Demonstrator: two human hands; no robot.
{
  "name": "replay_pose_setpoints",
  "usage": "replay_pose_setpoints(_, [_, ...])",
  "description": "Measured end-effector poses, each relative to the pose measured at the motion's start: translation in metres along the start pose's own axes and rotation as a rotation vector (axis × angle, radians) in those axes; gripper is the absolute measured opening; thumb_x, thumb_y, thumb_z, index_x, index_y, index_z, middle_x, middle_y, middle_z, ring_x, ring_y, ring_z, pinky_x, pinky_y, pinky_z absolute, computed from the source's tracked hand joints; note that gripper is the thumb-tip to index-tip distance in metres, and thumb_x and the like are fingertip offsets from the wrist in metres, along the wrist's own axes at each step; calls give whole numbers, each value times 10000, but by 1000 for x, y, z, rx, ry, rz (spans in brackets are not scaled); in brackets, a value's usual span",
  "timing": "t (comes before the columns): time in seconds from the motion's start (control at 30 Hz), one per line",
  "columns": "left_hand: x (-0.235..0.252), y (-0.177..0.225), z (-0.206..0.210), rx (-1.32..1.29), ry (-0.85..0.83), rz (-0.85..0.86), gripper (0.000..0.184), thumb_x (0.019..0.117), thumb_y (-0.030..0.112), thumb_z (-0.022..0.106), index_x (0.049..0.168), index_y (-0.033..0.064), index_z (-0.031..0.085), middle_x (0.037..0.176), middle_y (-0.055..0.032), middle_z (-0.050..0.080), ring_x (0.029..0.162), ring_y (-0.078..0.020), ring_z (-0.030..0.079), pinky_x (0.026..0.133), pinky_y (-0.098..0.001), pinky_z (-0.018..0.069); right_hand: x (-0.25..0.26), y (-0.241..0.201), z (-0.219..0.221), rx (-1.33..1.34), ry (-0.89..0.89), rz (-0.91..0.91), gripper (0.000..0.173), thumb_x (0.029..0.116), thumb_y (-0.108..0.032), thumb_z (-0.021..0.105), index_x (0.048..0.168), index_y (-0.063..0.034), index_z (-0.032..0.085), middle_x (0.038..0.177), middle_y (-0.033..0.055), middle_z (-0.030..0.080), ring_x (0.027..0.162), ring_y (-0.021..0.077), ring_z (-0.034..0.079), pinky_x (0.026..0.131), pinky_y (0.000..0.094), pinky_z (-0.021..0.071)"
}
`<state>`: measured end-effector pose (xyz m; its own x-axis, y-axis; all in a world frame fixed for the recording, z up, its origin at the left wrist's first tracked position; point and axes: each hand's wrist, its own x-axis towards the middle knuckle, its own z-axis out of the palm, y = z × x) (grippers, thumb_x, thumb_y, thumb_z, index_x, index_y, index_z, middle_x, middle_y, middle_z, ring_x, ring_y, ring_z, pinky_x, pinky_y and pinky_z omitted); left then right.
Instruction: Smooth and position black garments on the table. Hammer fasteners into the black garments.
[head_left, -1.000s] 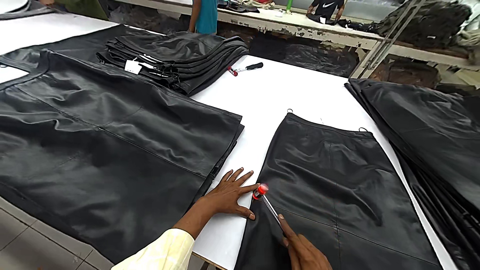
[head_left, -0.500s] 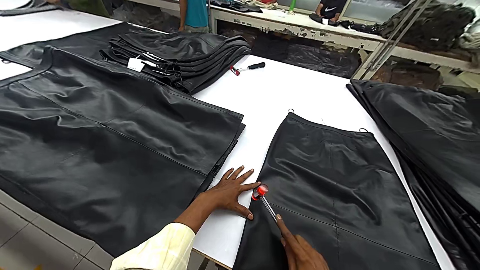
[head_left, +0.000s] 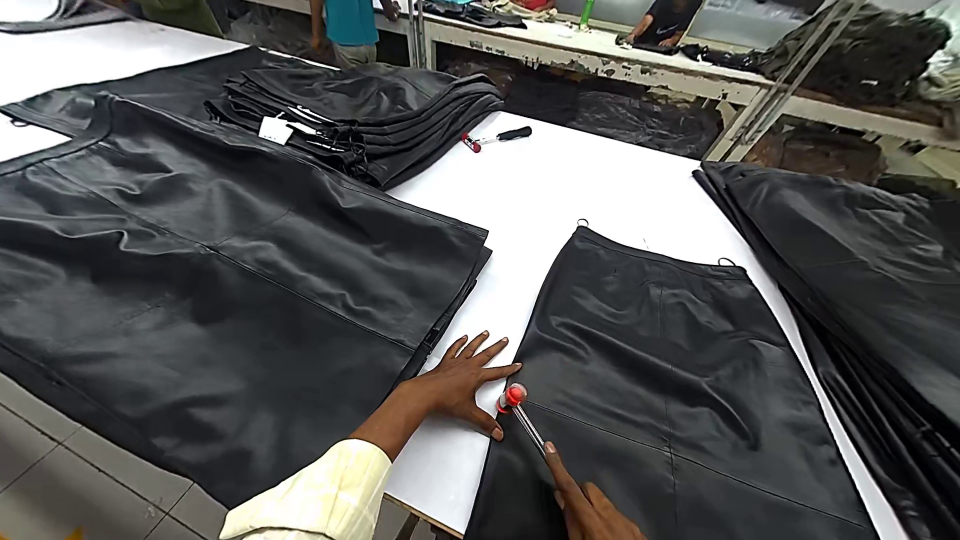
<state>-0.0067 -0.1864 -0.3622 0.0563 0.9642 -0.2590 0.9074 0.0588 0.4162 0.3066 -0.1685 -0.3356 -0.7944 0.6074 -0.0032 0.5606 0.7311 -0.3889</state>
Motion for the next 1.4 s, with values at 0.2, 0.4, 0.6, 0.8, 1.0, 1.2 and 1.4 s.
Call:
replay_pose_setpoints(0.2, [0, -2, -1, -10, 3, -7, 1044, 717, 779, 724, 1602, 418, 304, 1736, 7, 61, 1594, -313, -36, 1223, -650, -15, -1, -2, 1, 3, 59, -20, 474, 1054, -178, 463, 1524, -170, 517, 844, 161, 647, 601, 287, 628, 500, 427, 513])
replay_pose_setpoints(0.4, [0, 0, -3, 0, -16, -24, 1085, 711, 787, 720, 1617, 413, 255, 1737, 6, 49, 1594, -310, -43, 1222, -647, -11, 5, -5, -17, 137, 152, -33, 451, 1063, -148, 459, 1501, -57, 522, 843, 165, 644, 614, 268, 613, 522, 412, 518])
replay_pose_setpoints(0.6, [7, 2, -13, 127, -34, -48, 1200, 635, 882, 679, 1629, 375, 237, 1734, 16, 69, 1583, -309, 50, 1208, -597, 119, 24, 4, -12, 48, 55, -12, 478, 1079, -235, 421, 1552, -208, 479, 842, 137, 664, 644, 289, 642, 551, 459, 528])
replay_pose_setpoints(0.8, [9, 2, -11, 165, -40, -55, 1226, 600, 922, 655, 1626, 406, 223, 1734, 32, 59, 1576, -306, 78, 1187, -600, 153, 29, 10, 0, -1, 64, 13, 486, 1074, -248, 420, 1558, -244, 470, 832, 121, 670, 639, 283, 653, 552, 456, 539])
replay_pose_setpoints(1.0, [8, 2, -10, 141, -11, -47, 1227, 596, 908, 676, 1623, 390, 249, 1732, 31, 83, 1573, -309, 92, 1191, -606, 149, 33, 8, -4, 6, 111, -10, 489, 1066, -214, 426, 1552, -211, 480, 829, 122, 653, 612, 273, 634, 522, 442, 527])
replay_pose_setpoints(1.2, [9, 1, -10, 129, -23, -46, 1218, 608, 892, 688, 1623, 377, 256, 1733, 27, 72, 1573, -308, 87, 1187, -600, 145, 29, 4, -11, 72, 182, -55, 459, 1066, -192, 450, 1515, -140, 525, 808, 124, 641, 588, 256, 608, 497, 419, 512])
replay_pose_setpoints(1.4, [9, 0, -10, 108, -19, -47, 1245, 606, 880, 704, 1634, 382, 209, 1735, 19, 56, 1580, -323, 49, 1200, -624, 108, 20, 10, -16, 108, 122, -40, 459, 1076, -209, 445, 1523, -131, 513, 827, 143, 655, 624, 277, 625, 539, 439, 524])
